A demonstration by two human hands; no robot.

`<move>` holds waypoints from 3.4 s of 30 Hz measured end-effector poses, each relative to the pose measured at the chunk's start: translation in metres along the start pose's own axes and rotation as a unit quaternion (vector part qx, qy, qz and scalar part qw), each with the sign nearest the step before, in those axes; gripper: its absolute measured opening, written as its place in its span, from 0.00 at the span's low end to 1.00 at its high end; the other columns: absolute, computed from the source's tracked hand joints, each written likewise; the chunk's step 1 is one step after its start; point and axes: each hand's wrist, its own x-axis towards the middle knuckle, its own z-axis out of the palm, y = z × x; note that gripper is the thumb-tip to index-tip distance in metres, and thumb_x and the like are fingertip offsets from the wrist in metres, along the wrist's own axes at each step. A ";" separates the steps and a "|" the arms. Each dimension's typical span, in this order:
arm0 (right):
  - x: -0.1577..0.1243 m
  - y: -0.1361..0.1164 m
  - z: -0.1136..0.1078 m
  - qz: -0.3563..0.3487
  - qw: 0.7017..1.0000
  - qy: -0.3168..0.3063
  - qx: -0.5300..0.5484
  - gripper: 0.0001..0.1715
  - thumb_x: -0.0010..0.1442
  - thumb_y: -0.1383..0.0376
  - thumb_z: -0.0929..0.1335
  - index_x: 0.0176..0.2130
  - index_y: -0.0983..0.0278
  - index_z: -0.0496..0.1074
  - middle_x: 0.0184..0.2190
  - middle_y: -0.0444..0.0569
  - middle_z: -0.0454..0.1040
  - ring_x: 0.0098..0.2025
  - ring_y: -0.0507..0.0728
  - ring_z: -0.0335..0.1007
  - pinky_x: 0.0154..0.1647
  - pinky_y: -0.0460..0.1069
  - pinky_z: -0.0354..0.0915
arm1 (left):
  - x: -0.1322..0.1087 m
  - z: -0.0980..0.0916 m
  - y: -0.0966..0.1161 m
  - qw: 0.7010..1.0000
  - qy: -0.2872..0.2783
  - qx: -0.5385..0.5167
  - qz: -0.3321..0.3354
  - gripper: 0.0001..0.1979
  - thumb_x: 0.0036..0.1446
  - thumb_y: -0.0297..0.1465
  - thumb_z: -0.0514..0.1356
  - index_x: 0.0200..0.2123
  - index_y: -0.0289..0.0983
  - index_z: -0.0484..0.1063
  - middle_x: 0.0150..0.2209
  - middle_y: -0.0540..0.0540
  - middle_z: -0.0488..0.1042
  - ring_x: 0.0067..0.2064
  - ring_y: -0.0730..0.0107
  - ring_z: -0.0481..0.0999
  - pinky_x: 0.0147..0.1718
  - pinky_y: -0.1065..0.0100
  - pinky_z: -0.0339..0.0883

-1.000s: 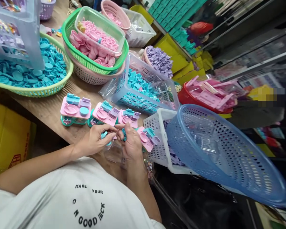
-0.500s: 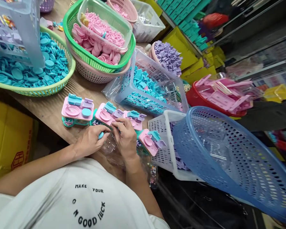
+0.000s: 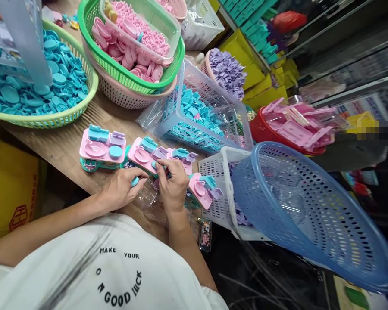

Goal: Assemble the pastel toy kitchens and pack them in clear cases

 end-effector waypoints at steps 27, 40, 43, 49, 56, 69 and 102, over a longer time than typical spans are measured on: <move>0.002 0.004 0.004 -0.035 0.999 -0.007 -0.002 0.10 0.69 0.64 0.67 0.38 0.62 0.78 0.33 0.49 0.79 0.36 0.54 0.76 0.41 0.49 0.72 | 0.010 -0.005 0.013 0.841 -0.019 -0.456 -0.291 0.19 0.59 0.44 0.66 0.39 0.30 0.76 0.29 0.47 0.75 0.23 0.77 0.75 0.17 0.79 0.65; -0.005 -0.008 -0.031 -0.156 0.973 -0.156 0.062 0.10 0.68 0.67 0.68 0.45 0.61 0.80 0.41 0.52 0.83 0.42 0.55 0.80 0.43 0.49 0.76 | 0.001 0.002 0.024 0.810 -0.008 -0.511 -0.287 0.14 0.57 0.37 0.69 0.40 0.31 0.80 0.38 0.43 0.79 0.39 0.70 0.79 0.39 0.69 0.78; -0.002 -0.003 -0.033 -0.167 0.972 -0.149 0.070 0.09 0.67 0.66 0.68 0.45 0.62 0.79 0.40 0.52 0.82 0.41 0.55 0.80 0.42 0.48 0.76 | 0.002 0.004 0.027 0.810 -0.019 -0.512 -0.287 0.11 0.60 0.32 0.67 0.43 0.31 0.78 0.41 0.42 0.80 0.39 0.70 0.80 0.39 0.69 0.79; -0.004 -0.004 -0.034 -0.168 0.978 -0.115 0.035 0.10 0.69 0.68 0.65 0.43 0.63 0.77 0.35 0.50 0.82 0.36 0.54 0.78 0.39 0.48 0.74 | 0.005 0.006 0.026 0.819 -0.080 -0.495 -0.277 0.13 0.58 0.28 0.67 0.46 0.31 0.75 0.33 0.44 0.79 0.35 0.71 0.81 0.36 0.74 0.76; -0.003 0.003 -0.024 -0.073 0.996 0.051 -0.031 0.10 0.70 0.65 0.65 0.38 0.63 0.74 0.30 0.47 0.79 0.32 0.53 0.75 0.36 0.47 0.68 | 0.005 0.007 0.023 0.901 -0.065 -0.371 -0.217 0.21 0.57 0.28 0.61 0.55 0.33 0.70 0.40 0.44 0.76 0.34 0.71 0.79 0.33 0.69 0.76; 0.000 0.016 -0.003 -0.134 0.982 0.052 -0.119 0.12 0.71 0.63 0.65 0.40 0.64 0.77 0.33 0.50 0.81 0.35 0.54 0.77 0.41 0.47 0.69 | 0.004 0.015 0.006 0.999 -0.039 0.000 0.007 0.31 0.60 0.26 0.51 0.67 0.28 0.58 0.42 0.41 0.78 0.41 0.65 0.76 0.51 0.61 0.69; 0.001 0.004 -0.015 -0.080 0.991 -0.055 -0.095 0.12 0.69 0.63 0.66 0.42 0.61 0.80 0.41 0.52 0.82 0.40 0.54 0.80 0.42 0.46 0.71 | -0.002 0.004 0.024 0.910 0.007 -0.367 -0.190 0.23 0.66 0.35 0.56 0.61 0.30 0.65 0.44 0.38 0.78 0.31 0.73 0.76 0.26 0.74 0.69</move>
